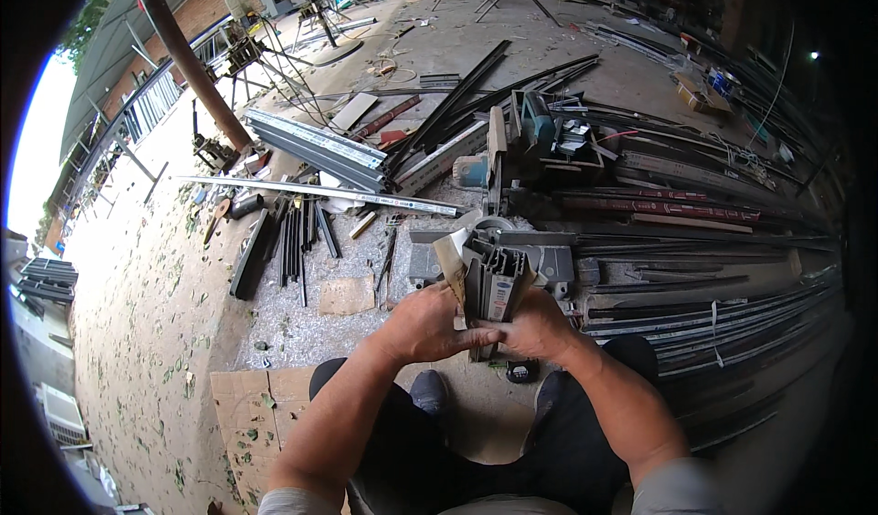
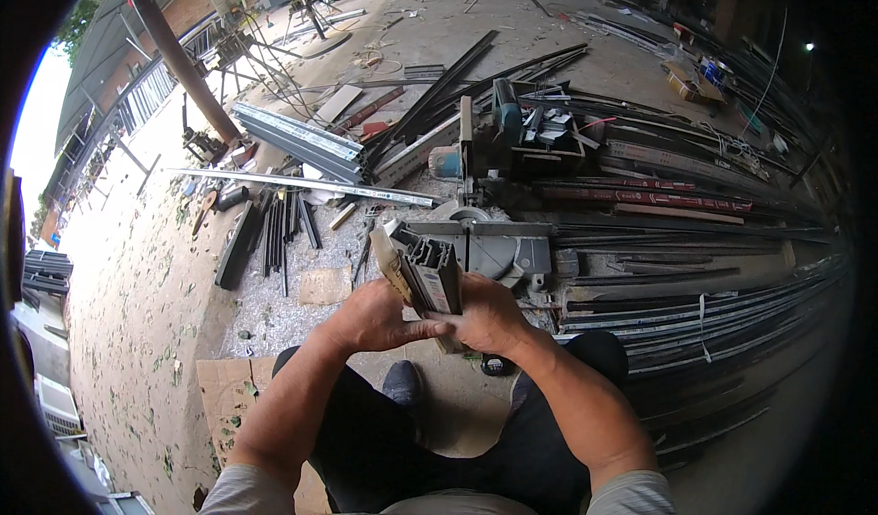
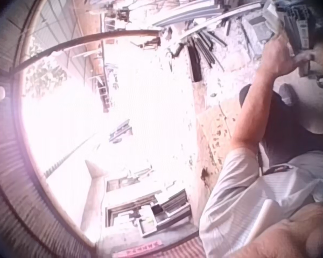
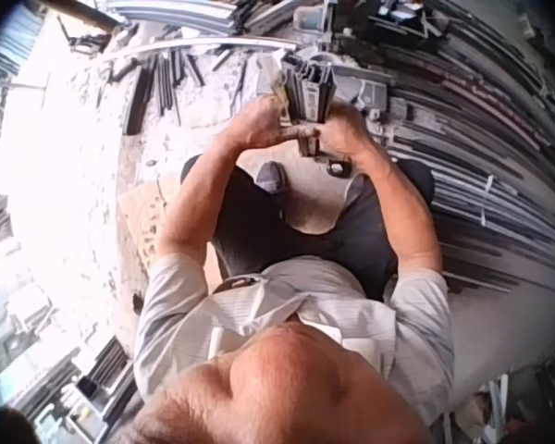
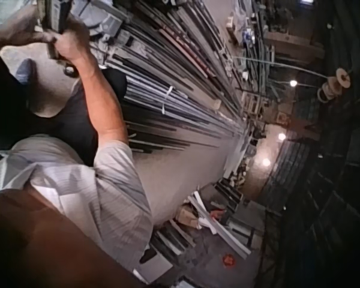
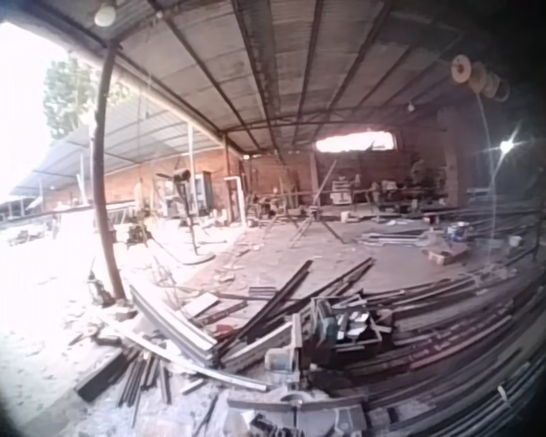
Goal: The person sits on the floor and sands the cut end of a short aluminum profile using a sanding block. They rotate the profile to sand multiple edges and then place it on a miter saw.
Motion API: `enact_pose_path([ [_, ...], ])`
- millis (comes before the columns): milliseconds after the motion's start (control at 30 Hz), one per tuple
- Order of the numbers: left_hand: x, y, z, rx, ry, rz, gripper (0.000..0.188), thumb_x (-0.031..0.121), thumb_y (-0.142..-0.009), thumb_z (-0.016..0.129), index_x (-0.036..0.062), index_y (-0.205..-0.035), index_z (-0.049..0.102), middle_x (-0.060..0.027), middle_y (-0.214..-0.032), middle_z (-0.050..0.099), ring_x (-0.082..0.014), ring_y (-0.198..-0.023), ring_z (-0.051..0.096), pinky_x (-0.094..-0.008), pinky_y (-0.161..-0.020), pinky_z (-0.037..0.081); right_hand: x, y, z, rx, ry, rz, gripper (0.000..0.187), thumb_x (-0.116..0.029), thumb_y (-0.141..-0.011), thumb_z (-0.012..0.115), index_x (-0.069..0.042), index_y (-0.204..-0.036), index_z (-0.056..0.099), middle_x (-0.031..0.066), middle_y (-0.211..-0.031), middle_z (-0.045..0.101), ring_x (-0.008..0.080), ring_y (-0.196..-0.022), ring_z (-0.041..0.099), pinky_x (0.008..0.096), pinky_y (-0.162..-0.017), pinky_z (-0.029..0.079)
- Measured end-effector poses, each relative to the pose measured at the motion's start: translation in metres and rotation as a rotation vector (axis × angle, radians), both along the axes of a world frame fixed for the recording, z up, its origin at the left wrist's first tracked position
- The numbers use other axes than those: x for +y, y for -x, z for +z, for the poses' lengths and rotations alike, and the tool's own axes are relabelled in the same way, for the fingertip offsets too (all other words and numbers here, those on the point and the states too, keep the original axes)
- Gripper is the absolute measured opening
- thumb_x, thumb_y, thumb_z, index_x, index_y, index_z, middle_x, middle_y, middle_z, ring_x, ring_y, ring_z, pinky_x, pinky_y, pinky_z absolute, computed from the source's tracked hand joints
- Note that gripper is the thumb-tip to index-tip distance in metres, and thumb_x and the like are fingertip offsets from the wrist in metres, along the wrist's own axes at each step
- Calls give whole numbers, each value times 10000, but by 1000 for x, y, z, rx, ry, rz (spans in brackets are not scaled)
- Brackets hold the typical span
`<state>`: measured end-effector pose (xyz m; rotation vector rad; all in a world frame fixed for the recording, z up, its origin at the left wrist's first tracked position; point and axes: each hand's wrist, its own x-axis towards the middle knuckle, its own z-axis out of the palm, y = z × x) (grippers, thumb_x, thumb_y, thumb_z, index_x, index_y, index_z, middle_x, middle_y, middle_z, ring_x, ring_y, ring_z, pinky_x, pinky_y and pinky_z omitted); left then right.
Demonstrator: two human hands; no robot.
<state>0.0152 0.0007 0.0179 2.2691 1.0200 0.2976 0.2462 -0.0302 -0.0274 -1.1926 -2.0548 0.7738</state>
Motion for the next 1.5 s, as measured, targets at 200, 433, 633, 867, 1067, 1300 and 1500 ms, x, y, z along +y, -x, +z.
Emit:
enact_pose_path([
  [200, 4, 44, 18, 186, 152, 218, 807, 597, -875, 874, 45, -1425, 662, -220, -1333, 747, -386, -1209, 739, -459, -1043, 588, -2, -1, 4, 75, 73, -23, 410, -334, -914, 848, -92, -1219, 720, 177, -1094, 771, 396, -1040, 756, 460, -879, 600],
  [433, 10, 131, -16, -271, 198, 649, 549, 451, -1093, 695, -55, -1306, 696, -145, -1165, 781, -213, -1031, 740, -371, -924, 600, 2, -2, -3, 72, 4, -53, 388, -352, -919, 833, -82, -1182, 737, 179, -1065, 772, 412, -1010, 743, 483, -863, 588],
  [633, -49, 209, -175, -1058, 886, 747, 722, 644, -1124, 507, -10, -1394, 649, -146, -1247, 757, -223, -988, 720, -390, -911, 605, 1, 5, 5, 131, 13, -70, 372, -346, -920, 826, -82, -1168, 744, 175, -1070, 771, 427, -1018, 730, 505, -874, 577],
  [867, -174, 217, -301, -1101, 1269, 1232, 587, 512, -1161, 478, -9, -1315, 700, -138, -1192, 758, -220, -980, 719, -380, -885, 595, 1, 0, 2, 121, 27, -123, 365, -331, -910, 836, -76, -1153, 745, 187, -1035, 769, 421, -1003, 735, 499, -858, 579],
  [1067, -236, 219, -280, -1093, 1228, 1453, 546, 473, -1157, 491, -7, -1299, 709, -135, -1178, 760, -218, -978, 719, -376, -878, 592, 5, 3, 0, 171, -46, -139, 304, -306, -903, 848, -87, -1097, 764, 177, -987, 771, 413, -930, 747, 482, -800, 588],
  [1300, -249, 218, -250, -1168, 1094, 1511, 498, 427, -1154, 505, -5, -1280, 719, -132, -1162, 761, -214, -975, 719, -372, -870, 589, 1, 3, 4, 137, -38, -100, 340, -323, -912, 835, -87, -1143, 751, 165, -1050, 770, 412, -1015, 734, 494, -865, 580],
  [1500, -207, 208, -167, -1231, 659, 1292, 458, 388, -1150, 518, -3, -1264, 728, -128, -1148, 762, -212, -972, 719, -368, -863, 586, -1, -1, 6, 134, -8, -104, 356, -336, -920, 822, -86, -1160, 741, 166, -1076, 765, 418, -1049, 725, 507, -894, 574],
])
